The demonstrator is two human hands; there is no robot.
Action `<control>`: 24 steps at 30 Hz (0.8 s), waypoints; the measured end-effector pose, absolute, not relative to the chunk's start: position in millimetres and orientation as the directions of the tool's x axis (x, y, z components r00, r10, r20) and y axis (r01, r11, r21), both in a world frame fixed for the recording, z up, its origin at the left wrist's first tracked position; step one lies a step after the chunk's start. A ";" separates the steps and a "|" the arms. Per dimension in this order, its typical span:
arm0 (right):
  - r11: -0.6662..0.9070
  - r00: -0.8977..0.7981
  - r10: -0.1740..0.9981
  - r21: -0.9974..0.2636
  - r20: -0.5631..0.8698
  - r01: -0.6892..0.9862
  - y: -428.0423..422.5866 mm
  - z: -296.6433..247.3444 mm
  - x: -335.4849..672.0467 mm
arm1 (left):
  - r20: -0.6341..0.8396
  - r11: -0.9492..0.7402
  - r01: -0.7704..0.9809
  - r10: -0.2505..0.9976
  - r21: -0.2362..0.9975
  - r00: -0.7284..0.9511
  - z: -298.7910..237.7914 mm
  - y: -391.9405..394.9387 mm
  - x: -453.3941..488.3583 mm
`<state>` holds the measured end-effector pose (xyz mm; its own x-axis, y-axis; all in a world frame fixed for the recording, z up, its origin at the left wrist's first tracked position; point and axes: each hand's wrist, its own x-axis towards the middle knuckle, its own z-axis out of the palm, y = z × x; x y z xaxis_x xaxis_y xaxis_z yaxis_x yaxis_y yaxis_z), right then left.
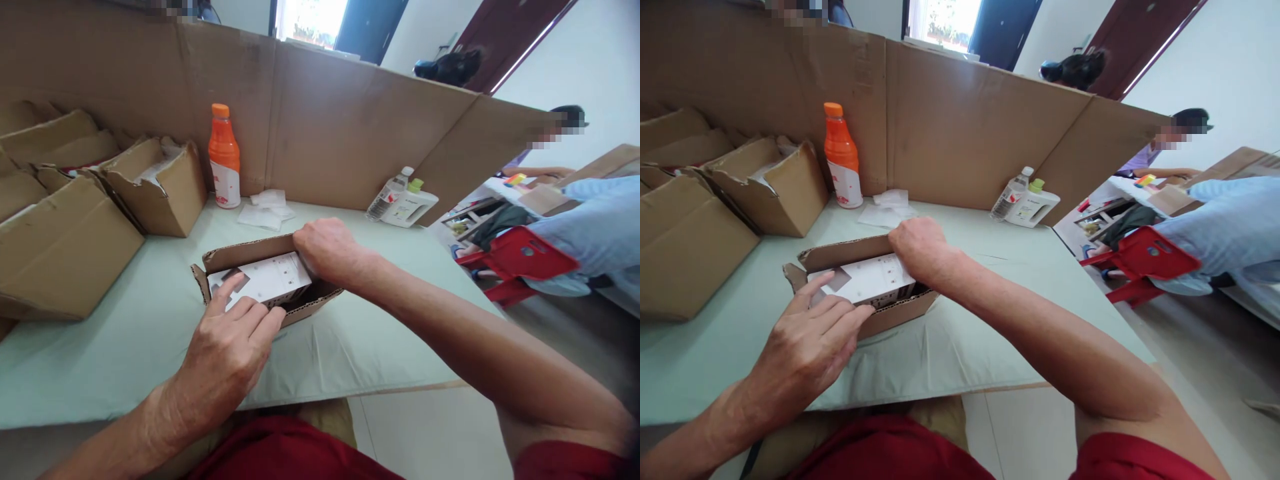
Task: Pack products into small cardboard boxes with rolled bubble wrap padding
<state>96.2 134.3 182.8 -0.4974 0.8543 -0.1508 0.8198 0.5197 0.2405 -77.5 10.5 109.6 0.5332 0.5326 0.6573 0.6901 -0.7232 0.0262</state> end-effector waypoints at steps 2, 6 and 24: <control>0.527 -0.498 0.850 0.251 -0.175 0.812 135.8 175.8 95.8 | 0.667 -0.713 0.700 0.532 0.022 0.521 108.9 10.0 -77.2; 0.485 -0.450 0.871 0.210 -0.195 0.849 140.6 165.3 101.5 | 0.671 -0.710 0.704 0.527 0.010 0.522 106.1 10.9 -77.0; 0.262 -0.189 0.965 -0.731 0.183 0.630 56.2 52.7 211.1 | 0.251 -0.104 0.510 0.941 0.854 -0.229 7.6 -24.5 -129.7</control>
<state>211.1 56.2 52.7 -0.1891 0.9647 0.1831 0.6304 0.2623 -0.7306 -129.7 -24.5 7.6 -0.2287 0.9406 0.2510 0.5101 -0.1038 0.8539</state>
